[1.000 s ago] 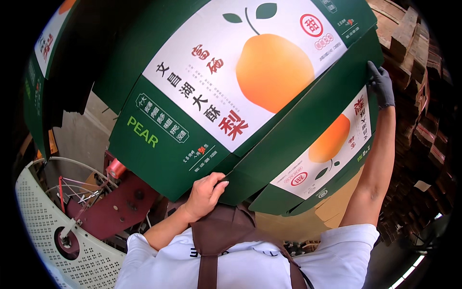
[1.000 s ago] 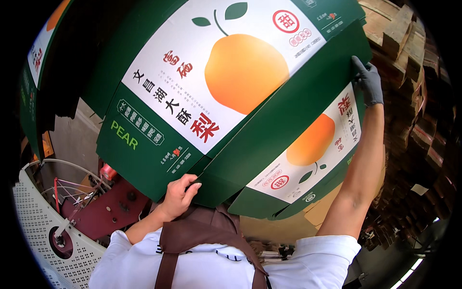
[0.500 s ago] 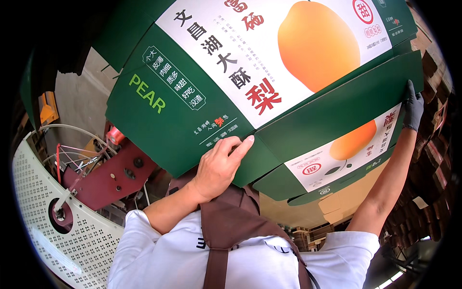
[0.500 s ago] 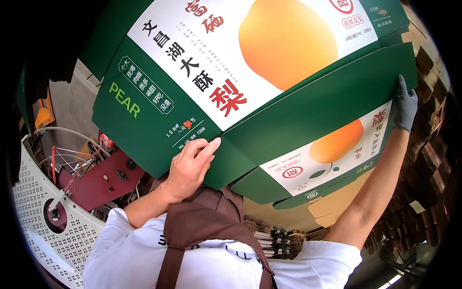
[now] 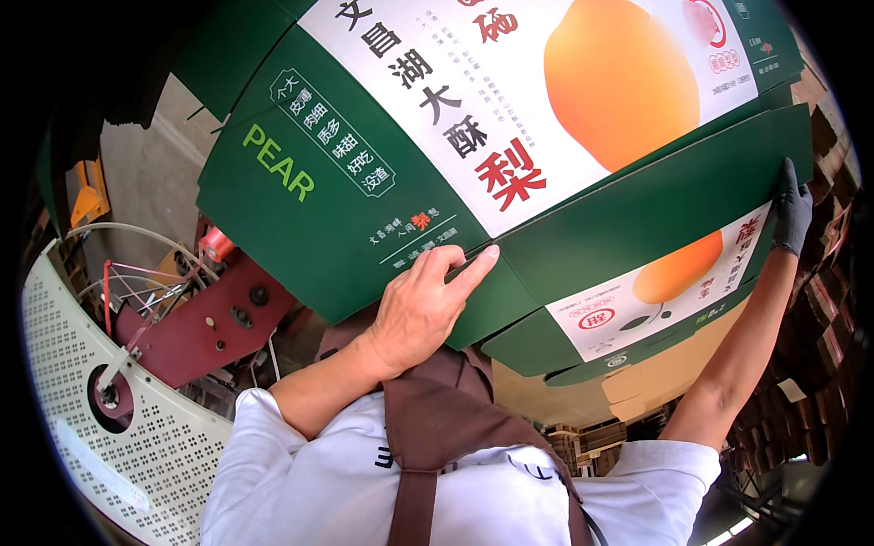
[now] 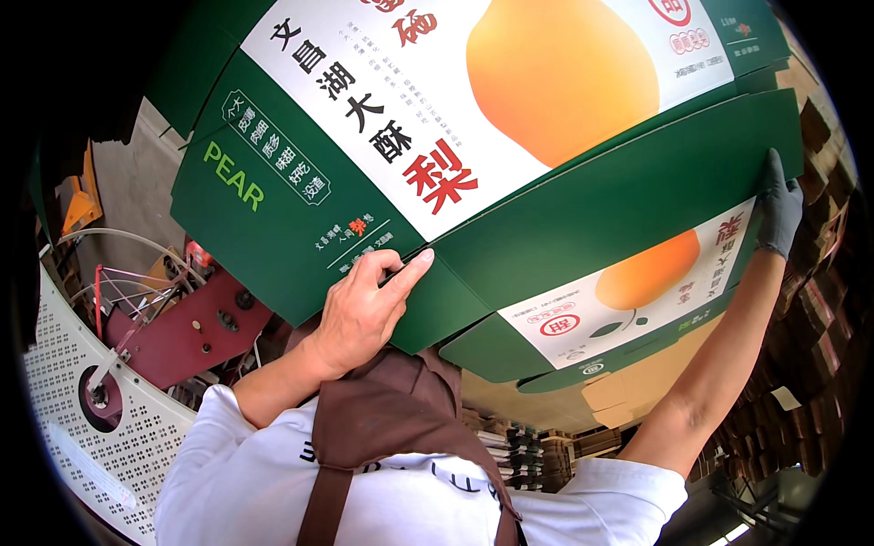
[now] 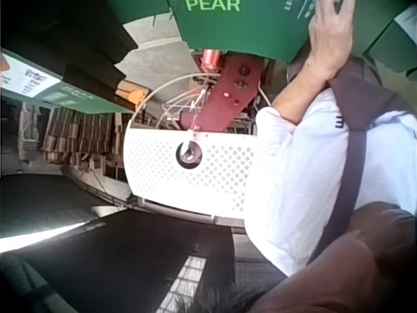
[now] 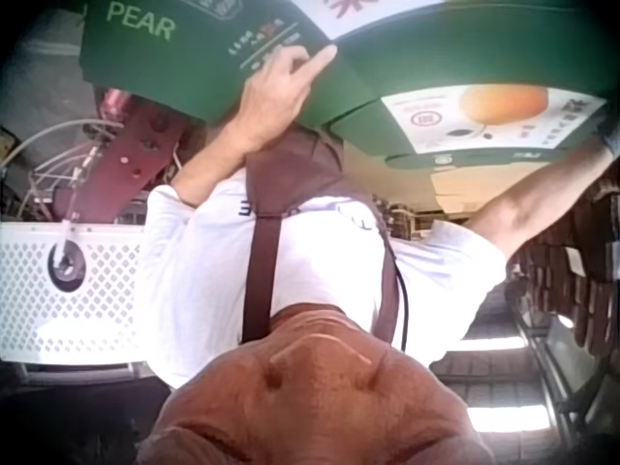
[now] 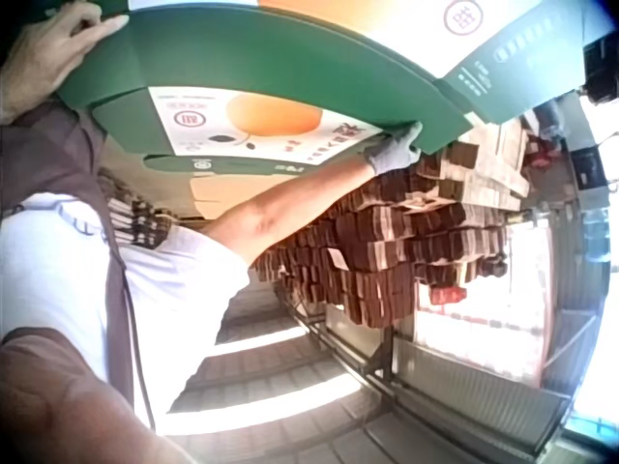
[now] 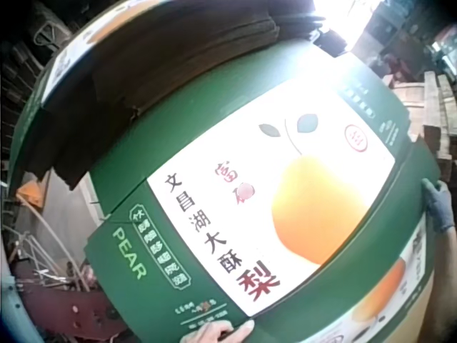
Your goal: The person repeatedly picks up flat green cardboard boxes printed with a pear graphic and stacks them on a growing pile. The person wears gloves and handles the boxes by hand in a warehouse setting.
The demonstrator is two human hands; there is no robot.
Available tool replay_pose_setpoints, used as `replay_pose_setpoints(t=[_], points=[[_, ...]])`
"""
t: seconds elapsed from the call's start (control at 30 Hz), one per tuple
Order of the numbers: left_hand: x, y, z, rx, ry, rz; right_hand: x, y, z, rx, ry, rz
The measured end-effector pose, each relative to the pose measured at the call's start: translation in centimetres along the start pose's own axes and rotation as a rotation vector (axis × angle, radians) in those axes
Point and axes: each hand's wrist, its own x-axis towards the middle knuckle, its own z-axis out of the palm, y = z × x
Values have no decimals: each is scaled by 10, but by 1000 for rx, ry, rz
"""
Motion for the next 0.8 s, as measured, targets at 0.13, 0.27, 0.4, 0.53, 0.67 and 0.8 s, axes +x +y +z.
replay_pose_setpoints(t=[0.13,0.27,0.4,0.53,0.67,0.8], points=[[1,1,0,36,-14,-14,4,1,-3,-43,-38,46],[3,2,-1,45,-30,-17,10,8,0,-30,-27,40],[5,0,-1,7,-35,-11,13,5,0,-79,-43,76],[4,1,-4,7,-68,-31,7,8,4,81,-59,12],[6,3,-1,39,-82,-12,-3,-3,17,200,-25,2],[7,3,-4,29,-114,-14,-11,5,19,373,7,1]])
